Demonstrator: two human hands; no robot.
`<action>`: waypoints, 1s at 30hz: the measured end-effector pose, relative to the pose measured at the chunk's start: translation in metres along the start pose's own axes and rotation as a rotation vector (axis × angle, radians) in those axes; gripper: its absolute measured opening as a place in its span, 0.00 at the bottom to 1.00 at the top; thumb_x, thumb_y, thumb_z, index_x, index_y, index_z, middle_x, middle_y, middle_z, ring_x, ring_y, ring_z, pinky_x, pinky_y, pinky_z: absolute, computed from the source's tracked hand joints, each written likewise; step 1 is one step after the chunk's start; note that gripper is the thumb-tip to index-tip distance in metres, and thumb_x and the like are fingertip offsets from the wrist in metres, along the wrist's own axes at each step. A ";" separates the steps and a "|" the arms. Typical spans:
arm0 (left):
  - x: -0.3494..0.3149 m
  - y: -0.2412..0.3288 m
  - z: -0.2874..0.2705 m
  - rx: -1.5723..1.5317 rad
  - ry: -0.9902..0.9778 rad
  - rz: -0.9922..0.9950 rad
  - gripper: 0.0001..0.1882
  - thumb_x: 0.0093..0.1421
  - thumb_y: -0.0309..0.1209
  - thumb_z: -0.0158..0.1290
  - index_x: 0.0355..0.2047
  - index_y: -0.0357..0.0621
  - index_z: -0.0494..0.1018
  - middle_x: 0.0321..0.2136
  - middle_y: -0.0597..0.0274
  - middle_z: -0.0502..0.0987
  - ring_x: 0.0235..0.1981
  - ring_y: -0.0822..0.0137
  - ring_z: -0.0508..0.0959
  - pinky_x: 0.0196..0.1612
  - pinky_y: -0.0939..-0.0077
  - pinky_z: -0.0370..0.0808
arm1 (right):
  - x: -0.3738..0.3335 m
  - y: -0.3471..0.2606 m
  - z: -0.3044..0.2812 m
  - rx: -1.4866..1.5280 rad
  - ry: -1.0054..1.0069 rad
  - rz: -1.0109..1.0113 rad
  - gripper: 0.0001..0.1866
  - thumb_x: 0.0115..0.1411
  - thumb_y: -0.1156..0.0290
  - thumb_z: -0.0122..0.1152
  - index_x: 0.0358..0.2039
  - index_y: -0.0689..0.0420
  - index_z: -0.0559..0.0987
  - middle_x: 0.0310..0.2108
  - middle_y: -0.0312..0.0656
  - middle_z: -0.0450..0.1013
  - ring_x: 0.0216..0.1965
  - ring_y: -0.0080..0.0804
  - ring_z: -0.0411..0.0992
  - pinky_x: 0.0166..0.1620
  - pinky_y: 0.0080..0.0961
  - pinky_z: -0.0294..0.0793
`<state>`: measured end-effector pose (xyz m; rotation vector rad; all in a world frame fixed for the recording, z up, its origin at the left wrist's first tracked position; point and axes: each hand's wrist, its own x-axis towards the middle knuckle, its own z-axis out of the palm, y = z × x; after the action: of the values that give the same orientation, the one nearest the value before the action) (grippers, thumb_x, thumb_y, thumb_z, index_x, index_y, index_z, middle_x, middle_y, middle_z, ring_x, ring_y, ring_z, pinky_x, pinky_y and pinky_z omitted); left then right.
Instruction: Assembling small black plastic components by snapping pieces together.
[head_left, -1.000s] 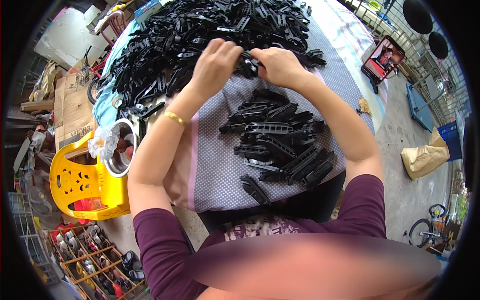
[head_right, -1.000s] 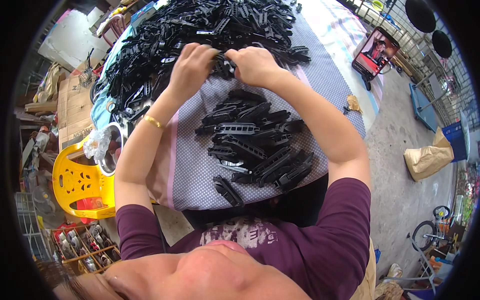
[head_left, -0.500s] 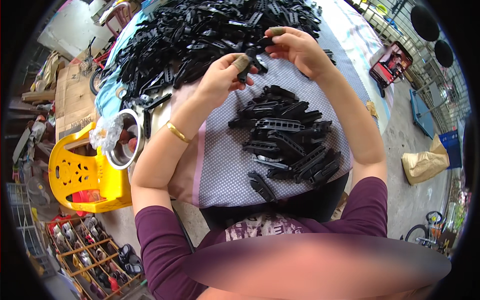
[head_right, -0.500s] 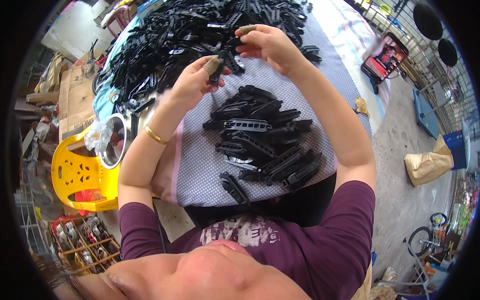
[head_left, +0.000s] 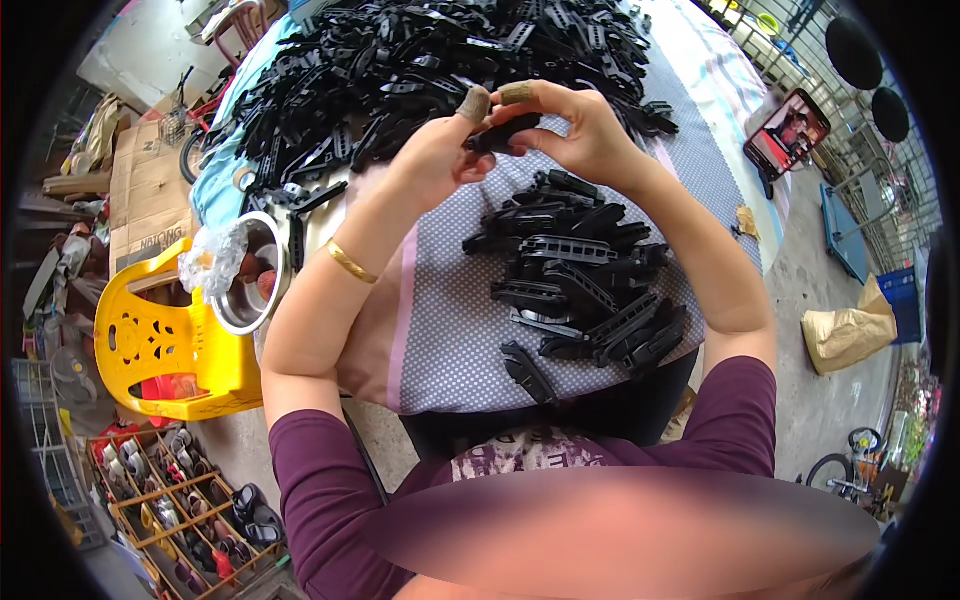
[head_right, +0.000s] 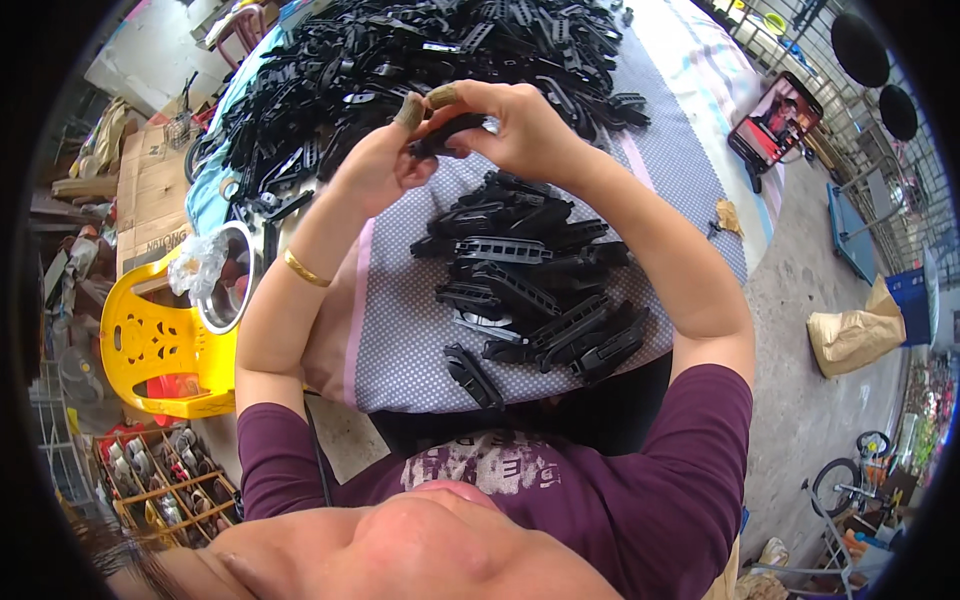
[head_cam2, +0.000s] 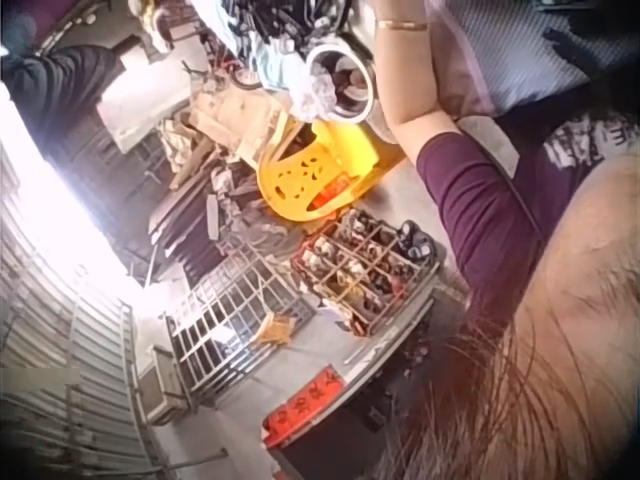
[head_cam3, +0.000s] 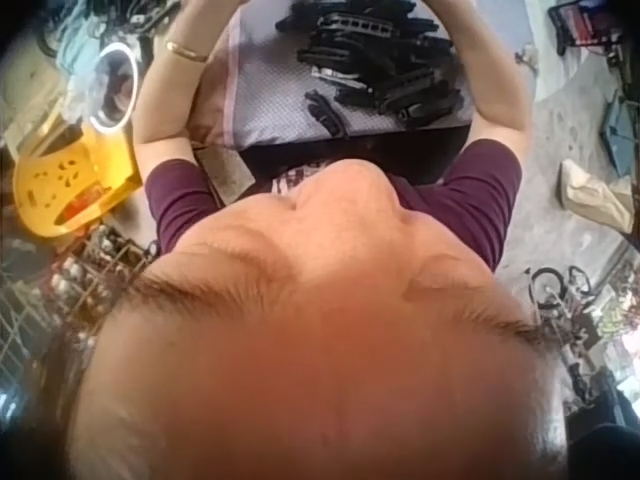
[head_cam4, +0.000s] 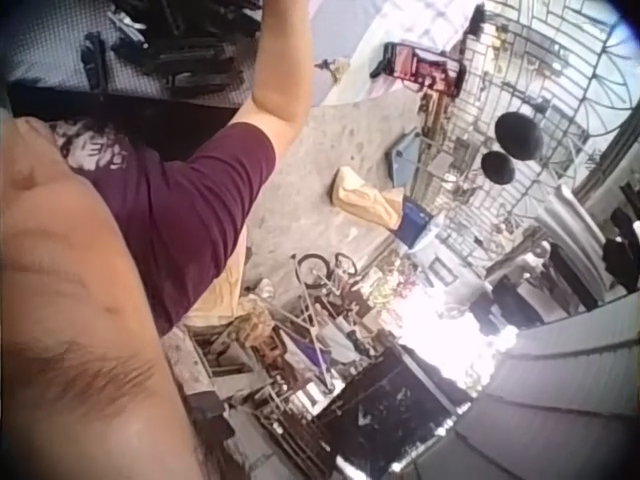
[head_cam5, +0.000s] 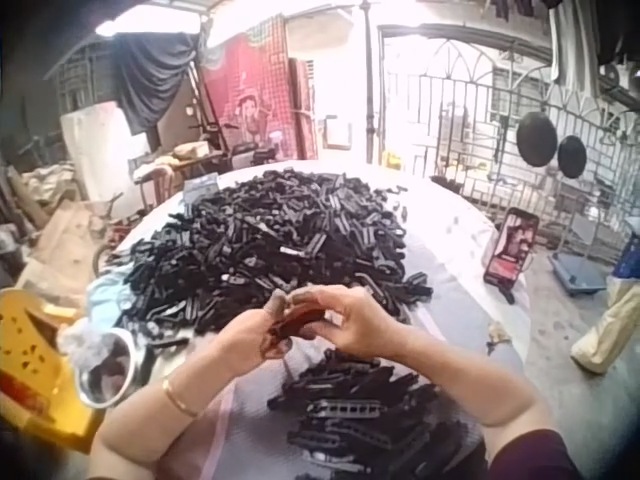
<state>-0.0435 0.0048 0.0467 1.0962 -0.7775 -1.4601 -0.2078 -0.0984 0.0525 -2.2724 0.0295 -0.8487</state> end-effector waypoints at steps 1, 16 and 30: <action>0.001 0.000 -0.005 0.000 -0.009 -0.004 0.26 0.63 0.50 0.43 0.42 0.36 0.70 0.29 0.56 0.76 0.19 0.78 0.65 0.20 0.90 0.60 | 0.001 0.000 0.001 -0.006 0.005 0.006 0.23 0.49 0.82 0.61 0.48 0.61 0.72 0.37 0.41 0.77 0.42 0.29 0.75 0.48 0.24 0.73; -0.010 0.000 0.007 1.048 0.136 0.569 0.15 0.56 0.24 0.53 0.45 0.34 0.71 0.21 0.64 0.74 0.18 0.79 0.69 0.23 0.84 0.69 | 0.002 0.012 -0.017 -0.067 -0.192 0.164 0.20 0.50 0.72 0.65 0.45 0.62 0.75 0.37 0.43 0.76 0.37 0.29 0.74 0.44 0.23 0.72; -0.017 0.009 0.009 1.086 -0.306 0.548 0.20 0.49 0.34 0.62 0.43 0.45 0.76 0.32 0.60 0.77 0.34 0.69 0.73 0.36 0.77 0.71 | 0.007 0.030 -0.045 0.229 -0.042 0.491 0.20 0.63 0.56 0.49 0.42 0.60 0.76 0.33 0.39 0.76 0.32 0.21 0.74 0.35 0.17 0.74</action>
<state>-0.0492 0.0189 0.0616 1.2622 -2.0394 -0.6789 -0.2221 -0.1498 0.0622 -1.9444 0.4310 -0.5135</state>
